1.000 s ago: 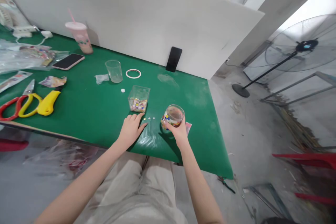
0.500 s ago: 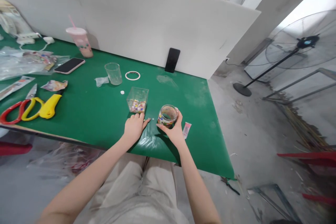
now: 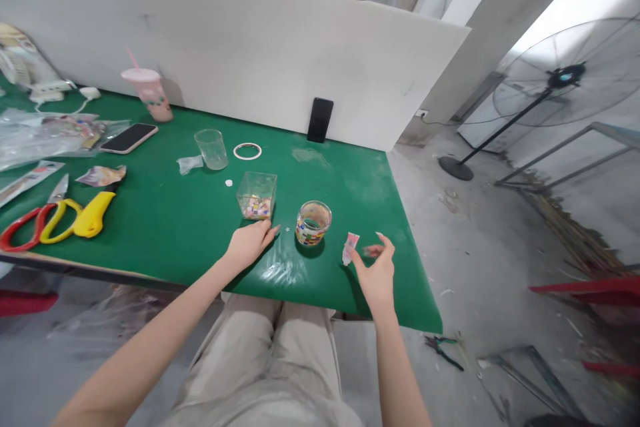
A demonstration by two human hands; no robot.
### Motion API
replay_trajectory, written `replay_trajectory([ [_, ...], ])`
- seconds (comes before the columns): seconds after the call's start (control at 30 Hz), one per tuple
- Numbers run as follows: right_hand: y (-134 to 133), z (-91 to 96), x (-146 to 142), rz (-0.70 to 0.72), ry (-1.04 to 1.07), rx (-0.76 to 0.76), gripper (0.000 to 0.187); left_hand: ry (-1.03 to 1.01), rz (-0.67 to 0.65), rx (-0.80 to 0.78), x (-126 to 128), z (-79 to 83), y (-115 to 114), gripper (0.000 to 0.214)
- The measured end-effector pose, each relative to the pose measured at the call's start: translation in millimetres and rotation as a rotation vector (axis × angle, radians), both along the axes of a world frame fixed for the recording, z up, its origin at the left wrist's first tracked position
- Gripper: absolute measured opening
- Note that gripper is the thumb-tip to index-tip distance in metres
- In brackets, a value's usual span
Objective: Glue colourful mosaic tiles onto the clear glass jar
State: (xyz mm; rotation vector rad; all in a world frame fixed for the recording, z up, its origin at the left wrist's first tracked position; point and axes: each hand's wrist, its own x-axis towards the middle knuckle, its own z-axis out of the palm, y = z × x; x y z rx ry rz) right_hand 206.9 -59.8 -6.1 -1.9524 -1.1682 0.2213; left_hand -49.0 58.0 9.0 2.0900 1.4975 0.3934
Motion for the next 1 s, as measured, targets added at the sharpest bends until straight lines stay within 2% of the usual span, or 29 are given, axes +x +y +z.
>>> replay_trajectory([
  [0.07, 0.5, 3.9, 2.5, -0.064, 0.005, -0.266, 0.062, -0.129, 0.013, -0.077, 2.1, 5.0, -8.5, 0.035],
  [0.13, 4.2, 8.9, 3.7, -0.043, 0.015, -0.423, 0.048, -0.247, 0.000, -0.175, 7.0, 12.1, -19.8, 0.039],
  [0.23, 16.3, 13.8, 4.6, 0.019, 0.003, -0.520, 0.043, -0.439, -0.073, -0.383, 16.0, 26.0, -37.6, 0.043],
  [0.3, 26.3, 14.5, 5.4, 0.036, 0.010, -0.561, 0.045, -0.799, -0.098, -0.738, 20.9, 35.3, -46.9, 0.044],
  [0.33, 31.0, 14.1, 5.9, 0.046, 0.025, -0.573, 0.045, -0.927, -0.096, -0.866, 23.0, 39.0, -50.5, 0.045],
  [0.4, 38.0, 12.4, 7.1, 0.086, 0.081, -0.584, 0.045, -1.076, -0.075, -1.007, 26.5, 44.0, -55.5, 0.045],
  [0.5, 40.2, 9.6, 8.0, 0.194, 0.214, -0.552, 0.045, -1.109, -0.020, -0.996, 30.9, 44.7, -59.5, 0.043],
  [0.63, 26.0, 13.3, 2.4, 0.289, 0.429, -0.415, 0.046, -0.998, 0.090, -0.805, 35.8, 37.4, -61.4, 0.044],
  [0.77, 4.1, 26.9, -18.6, 0.318, 0.682, -0.275, 0.065, -0.918, 0.141, -0.695, 40.1, 25.0, -62.0, 0.047],
  [0.87, -2.2, 32.8, -41.5, 0.370, 1.080, -0.157, 0.054, -0.902, 0.150, -0.697, 45.0, 13.5, -62.9, 0.050],
  [1.0, 6.9, 26.3, -64.9, 0.301, 1.186, -0.065, 0.042, -0.891, 0.163, -0.688, 52.9, -0.1, -65.3, 0.052],
])
